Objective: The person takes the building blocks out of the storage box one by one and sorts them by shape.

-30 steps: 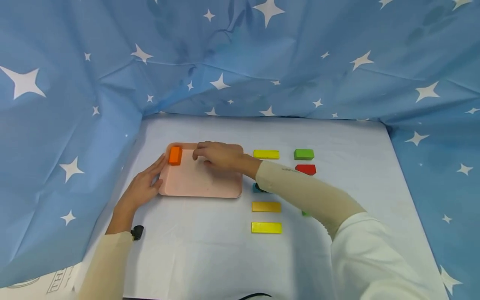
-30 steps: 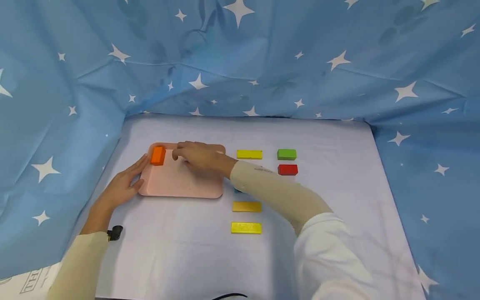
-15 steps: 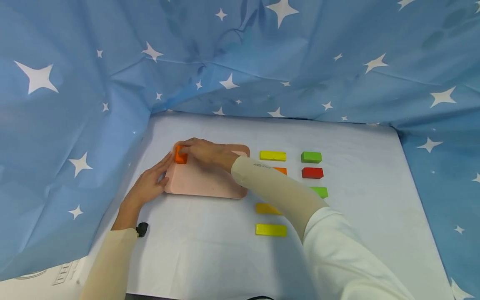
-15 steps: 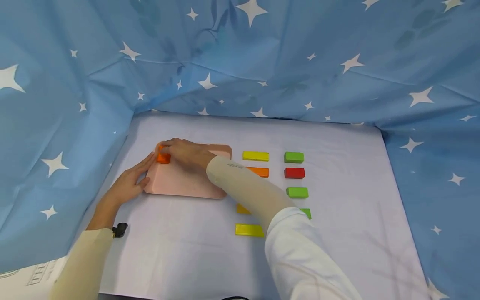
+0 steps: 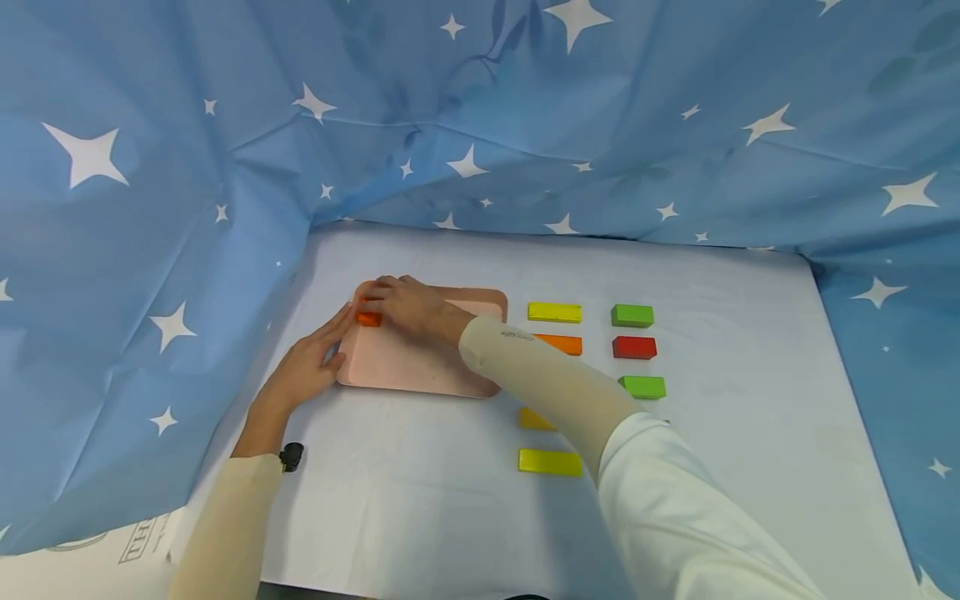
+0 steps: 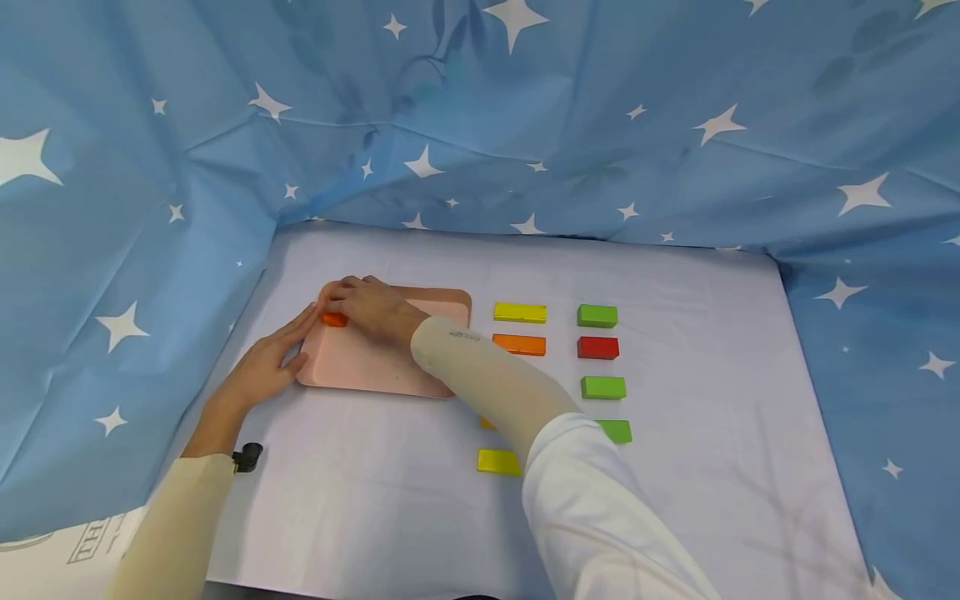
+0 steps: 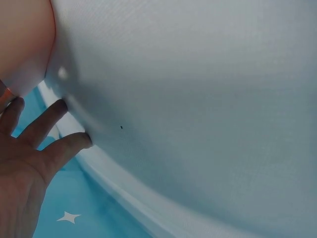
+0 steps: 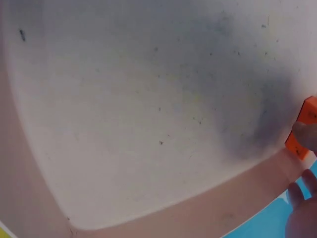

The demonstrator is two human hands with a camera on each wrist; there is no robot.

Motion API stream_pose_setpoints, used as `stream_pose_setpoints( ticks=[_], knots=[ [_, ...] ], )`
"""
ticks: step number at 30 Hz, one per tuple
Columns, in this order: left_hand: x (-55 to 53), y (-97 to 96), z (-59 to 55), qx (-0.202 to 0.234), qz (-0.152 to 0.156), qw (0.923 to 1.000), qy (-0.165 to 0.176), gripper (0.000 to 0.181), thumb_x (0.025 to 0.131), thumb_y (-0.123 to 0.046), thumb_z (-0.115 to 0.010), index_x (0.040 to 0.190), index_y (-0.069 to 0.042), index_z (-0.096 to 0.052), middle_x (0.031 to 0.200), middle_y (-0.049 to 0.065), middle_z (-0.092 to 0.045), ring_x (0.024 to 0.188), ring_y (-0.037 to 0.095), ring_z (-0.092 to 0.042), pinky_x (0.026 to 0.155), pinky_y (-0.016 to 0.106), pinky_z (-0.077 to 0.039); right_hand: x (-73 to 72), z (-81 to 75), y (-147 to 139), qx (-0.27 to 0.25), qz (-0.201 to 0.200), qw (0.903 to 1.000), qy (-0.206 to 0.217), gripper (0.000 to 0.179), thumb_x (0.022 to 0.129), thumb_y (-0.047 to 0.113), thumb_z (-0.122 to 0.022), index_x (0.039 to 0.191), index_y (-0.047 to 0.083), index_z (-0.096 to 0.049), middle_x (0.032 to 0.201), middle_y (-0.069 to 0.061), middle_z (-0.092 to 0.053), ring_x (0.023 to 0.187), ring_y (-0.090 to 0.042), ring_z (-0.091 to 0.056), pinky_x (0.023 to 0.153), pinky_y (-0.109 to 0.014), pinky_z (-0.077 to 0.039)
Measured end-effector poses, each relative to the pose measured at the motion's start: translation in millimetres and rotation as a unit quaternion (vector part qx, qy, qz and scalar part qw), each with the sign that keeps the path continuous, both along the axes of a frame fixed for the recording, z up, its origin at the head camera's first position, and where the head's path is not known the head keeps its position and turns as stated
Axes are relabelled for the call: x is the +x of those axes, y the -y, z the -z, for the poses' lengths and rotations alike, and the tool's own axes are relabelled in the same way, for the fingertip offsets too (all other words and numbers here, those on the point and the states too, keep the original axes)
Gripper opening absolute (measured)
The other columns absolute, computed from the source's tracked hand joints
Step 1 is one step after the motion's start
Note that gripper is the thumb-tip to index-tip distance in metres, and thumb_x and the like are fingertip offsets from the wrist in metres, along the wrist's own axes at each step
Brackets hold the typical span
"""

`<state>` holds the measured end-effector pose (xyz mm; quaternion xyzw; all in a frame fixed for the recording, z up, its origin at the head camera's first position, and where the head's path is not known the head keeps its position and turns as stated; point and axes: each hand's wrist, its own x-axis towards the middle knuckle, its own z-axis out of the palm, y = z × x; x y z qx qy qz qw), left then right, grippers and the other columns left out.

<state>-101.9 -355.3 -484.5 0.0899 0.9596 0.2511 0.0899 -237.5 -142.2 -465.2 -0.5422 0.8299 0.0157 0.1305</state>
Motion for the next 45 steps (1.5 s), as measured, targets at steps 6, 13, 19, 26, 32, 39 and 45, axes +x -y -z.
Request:
stream_pose_setpoints(
  ticks=[6,13,19,26,32,39,45],
  knots=[
    [-0.5,-2.1,0.8,-0.003,0.006,1.0,-0.007,0.072,0.104,-0.01,-0.054,0.167,-0.019,-0.02,0.176,0.003,-0.017,0.15,0.045,-0.039,0.112,0.066,-0.041,4.6,0.5,-3.4,-0.011,-0.006,0.9988,-0.047,0.053,0.108,0.009,-0.054,0.156,0.03,-0.047,0.161,0.003,-0.044,0.153,-0.025,-0.034,0.129,-0.044,-0.026],
    [-0.8,-6.8,-1.4,-0.001,0.011,0.9999,-0.009,0.068,0.104,-0.009,-0.053,0.166,-0.014,-0.025,0.175,0.004,-0.018,0.151,0.045,-0.037,0.114,0.066,-0.039,7.5,2.2,-8.8,-0.01,0.003,0.9998,-0.018,0.043,0.106,0.008,-0.056,0.147,0.023,-0.053,0.149,-0.002,-0.048,0.15,-0.025,-0.041,0.125,-0.045,-0.036],
    [-1.2,-11.7,-1.6,0.0,0.012,0.9999,-0.006,0.068,0.104,-0.009,-0.053,0.166,-0.013,-0.026,0.175,0.004,-0.018,0.151,0.044,-0.037,0.114,0.065,-0.04,9.8,2.9,-17.7,-0.02,0.016,0.9996,-0.014,0.04,0.106,0.01,-0.057,0.144,0.022,-0.054,0.144,0.0,-0.057,0.141,-0.025,-0.048,0.118,-0.044,-0.043],
    [-1.7,-13.4,0.2,0.005,0.01,0.9999,0.0,0.069,0.105,-0.009,-0.053,0.167,-0.014,-0.022,0.175,0.004,-0.018,0.151,0.046,-0.036,0.114,0.066,-0.039,11.9,-0.5,-33.3,-0.029,0.042,0.9987,0.005,0.027,0.108,0.01,-0.053,0.133,0.021,-0.055,0.139,-0.001,-0.055,0.12,-0.025,-0.053,0.104,-0.041,-0.049],
    [-0.5,-11.5,0.1,-0.004,0.004,1.0,0.004,0.07,0.105,-0.01,-0.052,0.167,-0.016,-0.021,0.176,0.003,-0.016,0.15,0.048,-0.037,0.112,0.068,-0.039,16.6,-14.1,-59.7,-0.087,0.059,0.9926,0.06,0.019,0.106,0.004,-0.05,0.117,0.018,-0.056,0.121,0.0,-0.055,0.105,-0.021,-0.051,0.092,-0.031,-0.047],
    [3.2,-6.8,-1.7,-0.004,0.0,1.0,0.001,0.071,0.103,-0.007,-0.053,0.167,-0.014,-0.022,0.176,0.004,-0.016,0.152,0.048,-0.033,0.114,0.068,-0.037,26.1,-33.1,-104.9,-0.127,0.12,0.9781,0.113,0.027,0.101,0.007,-0.066,0.126,0.016,-0.06,0.129,-0.003,-0.058,0.116,-0.022,-0.053,0.101,-0.032,-0.052],
    [5.6,-3.7,-3.1,0.0,-0.003,1.0,0.005,0.073,0.103,-0.006,-0.053,0.167,-0.015,-0.019,0.176,0.001,-0.013,0.152,0.049,-0.032,0.114,0.07,-0.036,34.4,-42.6,-154.3,-0.144,0.176,0.9657,0.125,0.03,0.097,0.005,-0.071,0.124,0.015,-0.062,0.125,-0.005,-0.06,0.116,-0.025,-0.053,0.104,-0.035,-0.053]
  ],
)
